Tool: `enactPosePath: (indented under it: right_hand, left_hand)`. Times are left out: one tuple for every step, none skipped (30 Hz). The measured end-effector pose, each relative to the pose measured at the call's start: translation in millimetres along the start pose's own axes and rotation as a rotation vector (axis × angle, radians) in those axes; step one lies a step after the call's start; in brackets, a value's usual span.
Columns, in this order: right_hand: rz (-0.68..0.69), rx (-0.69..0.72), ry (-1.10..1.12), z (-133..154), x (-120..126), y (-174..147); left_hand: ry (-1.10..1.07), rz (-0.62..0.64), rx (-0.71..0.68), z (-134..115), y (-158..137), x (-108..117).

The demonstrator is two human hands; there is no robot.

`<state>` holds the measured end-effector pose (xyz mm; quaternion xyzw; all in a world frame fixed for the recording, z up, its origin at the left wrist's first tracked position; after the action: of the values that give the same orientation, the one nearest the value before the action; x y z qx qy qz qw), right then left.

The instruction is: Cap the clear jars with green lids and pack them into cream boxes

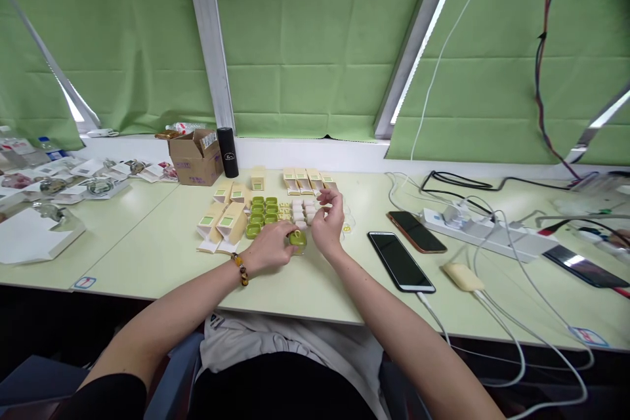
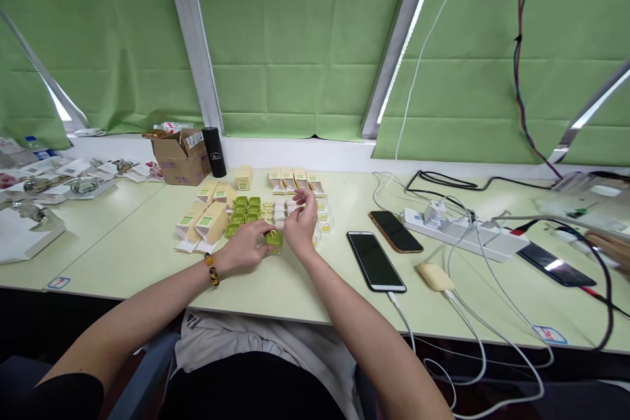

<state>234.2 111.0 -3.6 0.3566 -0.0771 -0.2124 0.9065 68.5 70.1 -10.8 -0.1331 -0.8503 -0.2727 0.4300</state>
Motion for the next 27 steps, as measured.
enactPosePath:
  right_hand:
    - [0.005, 0.001, -0.002, -0.3, -0.6, -0.8]
    - [0.008, 0.003, -0.005, -0.1, -1.1, -1.6]
    - [0.014, 0.007, -0.007, 0.5, -1.6, -2.4]
    - [0.021, 0.014, -0.010, 1.7, -2.1, -3.2]
    - [0.029, 0.024, -0.015, 3.2, -2.6, -3.9]
    - [0.035, 0.033, -0.021, 4.8, -3.0, -4.5]
    - [0.040, 0.042, -0.028, 6.2, -3.2, -5.0]
    - [0.043, 0.048, -0.035, 7.2, -3.3, -5.3]
    - [0.044, 0.050, -0.039, 7.7, -3.2, -5.4]
    - [0.044, 0.049, -0.041, 7.5, -3.0, -5.2]
    - [0.041, 0.045, -0.041, 6.7, -2.7, -4.7]
    - [0.038, 0.039, -0.040, 5.5, -2.2, -4.1]
    - [0.033, 0.033, -0.037, 4.1, -1.7, -3.3]
    - [0.027, 0.028, -0.035, 2.7, -1.1, -2.5]
    - [0.022, 0.023, -0.034, 1.7, -0.5, -1.8]
    - [0.017, 0.020, -0.033, 1.0, -0.1, -1.2]
    - [0.013, 0.017, -0.032, 0.8, 0.2, -0.8]
    - [0.012, 0.016, -0.032, 1.1, 0.2, -0.7]
    - [0.012, 0.016, -0.033, 1.8, 0.0, -0.8]
    - [0.015, 0.020, -0.037, 2.9, -0.4, -1.2]
    - [0.018, 0.027, -0.043, 4.3, -1.0, -1.6]
    - [0.023, 0.038, -0.052, 5.7, -1.7, -2.2]
    - [0.027, 0.050, -0.063, 7.1, -2.4, -2.8]
    - [0.029, 0.060, -0.072, 8.1, -2.9, -3.3]
    - [0.030, 0.067, -0.079, 8.9, -3.2, -3.8]
    - [0.032, 0.071, -0.082, 9.2, -3.5, -4.1]
    - [0.034, 0.073, -0.084, 9.3, -3.5, -4.3]
  left_hand:
    - [0.011, 0.011, 0.006, 0.4, 0.2, -0.6]
    - [0.019, 0.018, 0.009, 1.1, 0.4, -1.0]
    - [0.025, 0.023, 0.008, 1.9, 0.5, -1.2]
    - [0.030, 0.025, 0.004, 2.5, 0.5, -1.3]
    - [0.036, 0.028, -0.003, 2.7, 0.2, -1.5]
    - [0.043, 0.032, -0.012, 2.5, -0.2, -1.6]
    - [0.052, 0.035, -0.023, 1.7, -0.7, -1.6]
    - [0.061, 0.038, -0.033, 0.5, -1.1, -1.2]
    - [0.072, 0.034, -0.041, -1.1, -1.2, 0.1]
    - [0.084, 0.023, -0.045, -2.7, -0.8, 2.7]
    - [0.095, 0.003, -0.042, -4.0, 0.1, 6.8]
    - [0.105, -0.033, -0.032, -4.9, 1.7, 12.8]
    - [0.110, -0.075, -0.019, -5.4, 3.7, 20.0]
    - [0.107, -0.127, -0.001, -5.1, 6.2, 28.7]
    - [0.104, -0.181, 0.012, -4.4, 8.9, 38.0]
    - [0.104, -0.224, 0.023, -3.2, 11.9, 47.0]
    - [0.113, -0.252, 0.030, -1.5, 15.4, 55.0]
    - [0.128, -0.268, 0.034, 0.4, 19.4, 62.0]
    - [0.146, -0.274, 0.032, 2.6, 24.1, 67.5]
    - [0.169, -0.284, 0.035, 5.4, 29.4, 72.1]
    - [0.208, -0.281, 0.041, 8.9, 35.9, 74.9]
    - [0.260, -0.272, 0.059, 13.3, 43.4, 76.1]
    - [0.315, -0.241, 0.086, 18.9, 52.3, 75.2]
    - [0.360, -0.191, 0.116, 25.2, 62.4, 72.2]
    - [0.392, -0.137, 0.142, 31.9, 73.3, 68.2]
    - [0.409, -0.087, 0.164, 38.7, 84.8, 63.5]
    - [0.411, -0.038, 0.195, 45.8, 96.2, 58.4]
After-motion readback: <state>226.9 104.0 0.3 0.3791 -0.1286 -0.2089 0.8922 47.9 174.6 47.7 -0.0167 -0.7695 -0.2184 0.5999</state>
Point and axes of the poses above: each hand's wrist, its own y-axis towards the middle knuckle, its own x-axis out of the back of the hand, z = x × y, the point moved 5 cm from there along y, towards the middle knuckle, and after that the axes turned 2 degrees about -y, right-handed, at the moved point
